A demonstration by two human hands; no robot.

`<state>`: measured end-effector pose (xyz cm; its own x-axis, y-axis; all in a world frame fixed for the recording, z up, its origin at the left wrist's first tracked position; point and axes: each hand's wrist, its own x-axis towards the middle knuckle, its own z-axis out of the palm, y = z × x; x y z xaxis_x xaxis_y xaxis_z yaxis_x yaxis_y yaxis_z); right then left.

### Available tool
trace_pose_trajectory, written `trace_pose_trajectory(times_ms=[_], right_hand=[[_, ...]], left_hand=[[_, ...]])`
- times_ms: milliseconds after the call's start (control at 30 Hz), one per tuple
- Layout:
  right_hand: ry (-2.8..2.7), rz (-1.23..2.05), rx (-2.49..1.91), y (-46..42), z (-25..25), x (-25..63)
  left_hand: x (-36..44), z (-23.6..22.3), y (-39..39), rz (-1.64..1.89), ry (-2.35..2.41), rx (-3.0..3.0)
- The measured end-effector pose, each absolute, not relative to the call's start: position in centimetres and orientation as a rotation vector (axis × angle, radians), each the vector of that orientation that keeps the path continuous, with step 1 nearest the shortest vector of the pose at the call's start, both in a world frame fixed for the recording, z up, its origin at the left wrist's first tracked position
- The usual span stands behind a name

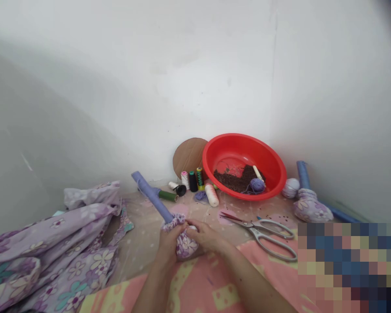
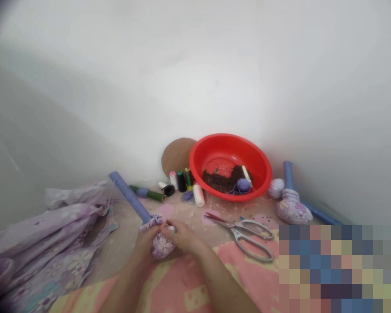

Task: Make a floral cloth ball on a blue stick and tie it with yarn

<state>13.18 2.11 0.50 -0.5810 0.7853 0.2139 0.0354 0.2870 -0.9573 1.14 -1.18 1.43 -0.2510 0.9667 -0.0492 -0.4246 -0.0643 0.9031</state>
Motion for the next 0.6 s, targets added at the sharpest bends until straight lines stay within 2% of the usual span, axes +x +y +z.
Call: trace_pose_trajectory(times_ms=[367, 600], right_hand=[[-1.938, 1.4, -0.776, 1.3, 1.22, 13.23], [-1.888, 1.455, -0.763, 1.69, 0.79, 13.25]], left_hand=[[0.78, 1.75, -1.51, 1.545, 1.279, 0.827], [0.96, 1.7, -1.9, 1.524, 1.25, 0.829]])
